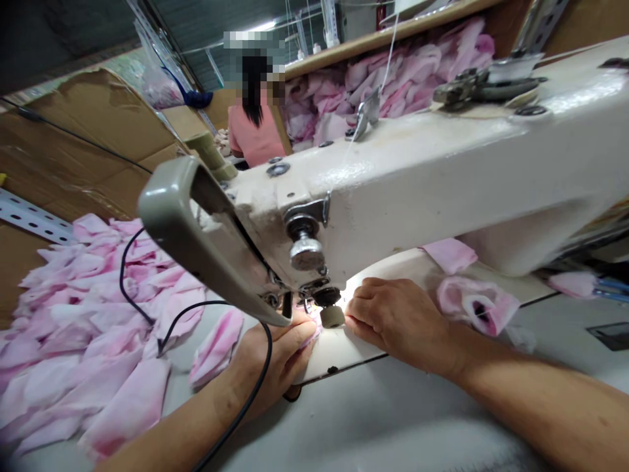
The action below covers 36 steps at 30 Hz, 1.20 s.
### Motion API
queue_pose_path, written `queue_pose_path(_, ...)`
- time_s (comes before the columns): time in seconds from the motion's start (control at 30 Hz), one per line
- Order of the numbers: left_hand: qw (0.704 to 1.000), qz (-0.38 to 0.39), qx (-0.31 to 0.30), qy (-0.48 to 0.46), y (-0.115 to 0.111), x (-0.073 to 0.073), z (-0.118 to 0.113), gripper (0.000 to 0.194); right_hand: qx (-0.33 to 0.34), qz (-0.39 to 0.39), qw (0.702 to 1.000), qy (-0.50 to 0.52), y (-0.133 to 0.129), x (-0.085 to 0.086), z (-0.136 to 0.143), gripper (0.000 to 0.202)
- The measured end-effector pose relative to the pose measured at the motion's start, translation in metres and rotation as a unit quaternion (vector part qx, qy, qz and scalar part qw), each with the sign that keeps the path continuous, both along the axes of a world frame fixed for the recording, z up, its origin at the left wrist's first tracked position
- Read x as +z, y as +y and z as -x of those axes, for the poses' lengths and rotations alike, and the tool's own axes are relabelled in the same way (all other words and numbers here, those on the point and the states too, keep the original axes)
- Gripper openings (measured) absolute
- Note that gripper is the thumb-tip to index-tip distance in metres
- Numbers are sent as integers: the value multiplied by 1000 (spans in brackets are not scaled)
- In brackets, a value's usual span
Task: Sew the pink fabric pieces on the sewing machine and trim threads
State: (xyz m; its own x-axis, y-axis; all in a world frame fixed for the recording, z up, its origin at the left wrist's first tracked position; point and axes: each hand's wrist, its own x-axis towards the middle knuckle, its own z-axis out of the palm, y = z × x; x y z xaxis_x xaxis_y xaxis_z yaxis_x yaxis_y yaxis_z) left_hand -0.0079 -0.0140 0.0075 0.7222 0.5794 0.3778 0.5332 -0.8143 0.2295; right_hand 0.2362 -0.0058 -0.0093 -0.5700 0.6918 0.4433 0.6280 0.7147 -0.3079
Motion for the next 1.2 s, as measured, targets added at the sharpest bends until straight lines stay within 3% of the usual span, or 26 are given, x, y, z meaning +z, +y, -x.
queue_pose_path(0.3, 999, 20, 26, 30, -5, -1, 2, 21, -9, 30, 999, -32, -1, -1, -3, 26)
queue_pose_path(0.53, 999, -1, 10, 50, -7, 1, -1, 25, 2, -14, 1000, -10, 0, -11, -1, 29)
queue_pose_path(0.8, 997, -53, 3, 60, -9, -2, -5, 31, -6, -51, 999, -15, -2, -10, 0, 27)
queue_pose_path(1.2, 997, -29, 16, 66, -2, -7, -3, 28, -16, -41, 999, -27, 1, -7, 0, 22)
